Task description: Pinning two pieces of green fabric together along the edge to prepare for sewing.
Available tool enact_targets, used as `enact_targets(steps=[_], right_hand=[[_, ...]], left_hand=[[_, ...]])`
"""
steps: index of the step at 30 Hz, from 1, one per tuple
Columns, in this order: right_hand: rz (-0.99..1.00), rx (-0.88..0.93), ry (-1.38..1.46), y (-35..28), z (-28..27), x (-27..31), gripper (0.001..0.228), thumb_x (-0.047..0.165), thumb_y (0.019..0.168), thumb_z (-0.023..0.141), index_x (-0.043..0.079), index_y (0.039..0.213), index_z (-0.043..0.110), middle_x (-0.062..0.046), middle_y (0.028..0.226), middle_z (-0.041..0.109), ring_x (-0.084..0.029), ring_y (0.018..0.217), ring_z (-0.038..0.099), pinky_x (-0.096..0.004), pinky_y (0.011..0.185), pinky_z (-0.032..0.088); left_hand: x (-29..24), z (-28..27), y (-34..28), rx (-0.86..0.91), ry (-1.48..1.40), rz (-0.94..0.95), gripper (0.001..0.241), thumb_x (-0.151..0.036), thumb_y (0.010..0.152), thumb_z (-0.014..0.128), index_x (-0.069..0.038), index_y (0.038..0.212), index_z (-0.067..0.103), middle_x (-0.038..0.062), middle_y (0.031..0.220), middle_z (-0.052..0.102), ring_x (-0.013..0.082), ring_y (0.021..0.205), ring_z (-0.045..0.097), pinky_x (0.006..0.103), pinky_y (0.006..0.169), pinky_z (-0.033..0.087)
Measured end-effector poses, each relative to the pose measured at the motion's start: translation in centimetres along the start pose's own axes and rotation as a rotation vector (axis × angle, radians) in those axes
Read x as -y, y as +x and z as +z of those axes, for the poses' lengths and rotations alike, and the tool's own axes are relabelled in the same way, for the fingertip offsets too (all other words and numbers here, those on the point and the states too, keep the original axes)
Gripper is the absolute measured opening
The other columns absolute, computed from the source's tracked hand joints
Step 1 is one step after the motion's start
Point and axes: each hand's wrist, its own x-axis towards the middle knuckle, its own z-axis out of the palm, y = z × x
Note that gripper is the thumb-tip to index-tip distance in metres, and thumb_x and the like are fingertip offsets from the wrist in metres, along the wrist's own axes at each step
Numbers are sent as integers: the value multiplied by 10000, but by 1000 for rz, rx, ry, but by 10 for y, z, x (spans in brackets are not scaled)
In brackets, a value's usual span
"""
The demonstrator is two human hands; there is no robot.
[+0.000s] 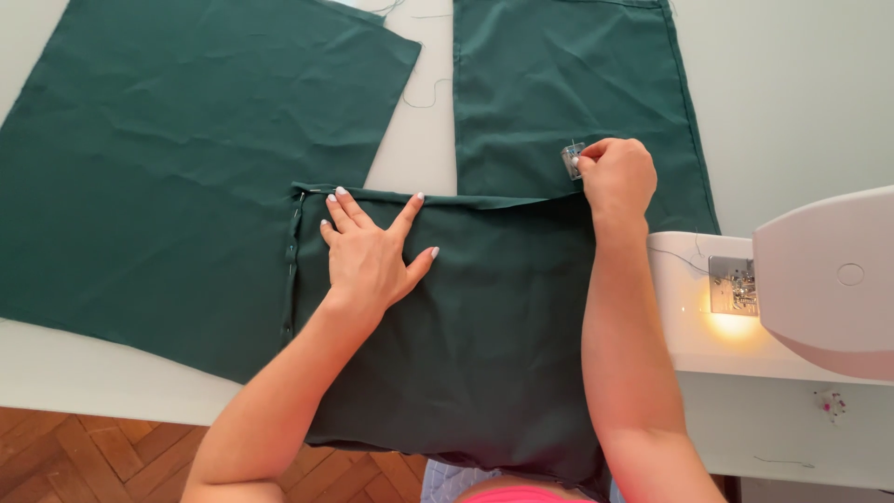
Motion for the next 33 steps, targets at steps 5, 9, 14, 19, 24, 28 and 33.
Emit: enact_targets(steps=[5, 9, 14, 19, 24, 28, 33], right_hand=[[-11, -25, 16, -5, -1, 6, 53, 266, 796, 688, 261, 808, 739, -19, 790, 598, -304, 800, 659, -433, 710, 555], [-98, -154, 21, -6, -11, 1, 77, 226, 854, 643, 203, 799, 692, -56, 824, 539, -329, 824, 627, -429, 711, 534], [-457, -147, 603, -66, -93, 93, 65, 44, 943, 612, 106, 947, 630, -72, 869, 536, -228, 763, 621, -329, 601, 581], [-624, 225, 1099, -105, -34, 153, 136, -25, 895, 620, 50, 997, 670, -119, 817, 565, -227, 759, 632, -328, 511, 600], [-502, 401, 1169, -102, 11, 138, 168, -32, 861, 601, 24, 995, 685, -134, 776, 618, -215, 639, 687, -321, 551, 630], [-487, 425, 1179, -97, 16, 126, 175, -40, 853, 596, 12, 990, 693, -142, 768, 615, -221, 638, 694, -319, 568, 637], [-615, 375, 1150, -98, 4, 123, 173, -71, 841, 608, -1, 955, 717, -129, 723, 575, -218, 577, 694, -299, 512, 605]], left_hand=[[1, 6, 2, -13, -1, -1, 739, -727, 860, 382, -457, 1522, 192, 513, 1386, 268, 629, 1342, 242, 668, 1003, 305], [1, 3, 1, -16, -7, -7, 748, -722, 853, 417, -445, 1519, 220, 514, 1389, 258, 630, 1340, 237, 670, 1002, 299], [-2, 0, 1, -4, 72, -40, 748, -754, 850, 373, -466, 1514, 187, 501, 1393, 255, 610, 1328, 274, 608, 992, 338], [-4, 1, 0, -14, -22, -42, 729, -714, 858, 434, -454, 1509, 235, 512, 1404, 234, 627, 1358, 206, 661, 1017, 285], [-2, 11, -2, -79, -19, -26, 811, -742, 839, 436, -419, 1534, 172, 514, 1395, 246, 624, 1351, 231, 667, 1001, 300], [-1, 20, 3, -157, -38, -41, 810, -698, 874, 426, -293, 1543, 217, 517, 1353, 314, 619, 1326, 296, 674, 980, 337], [2, 41, 17, -474, -57, -88, 619, -599, 966, 431, -111, 1290, 631, 487, 1216, 482, 600, 1199, 471, 638, 909, 444]])
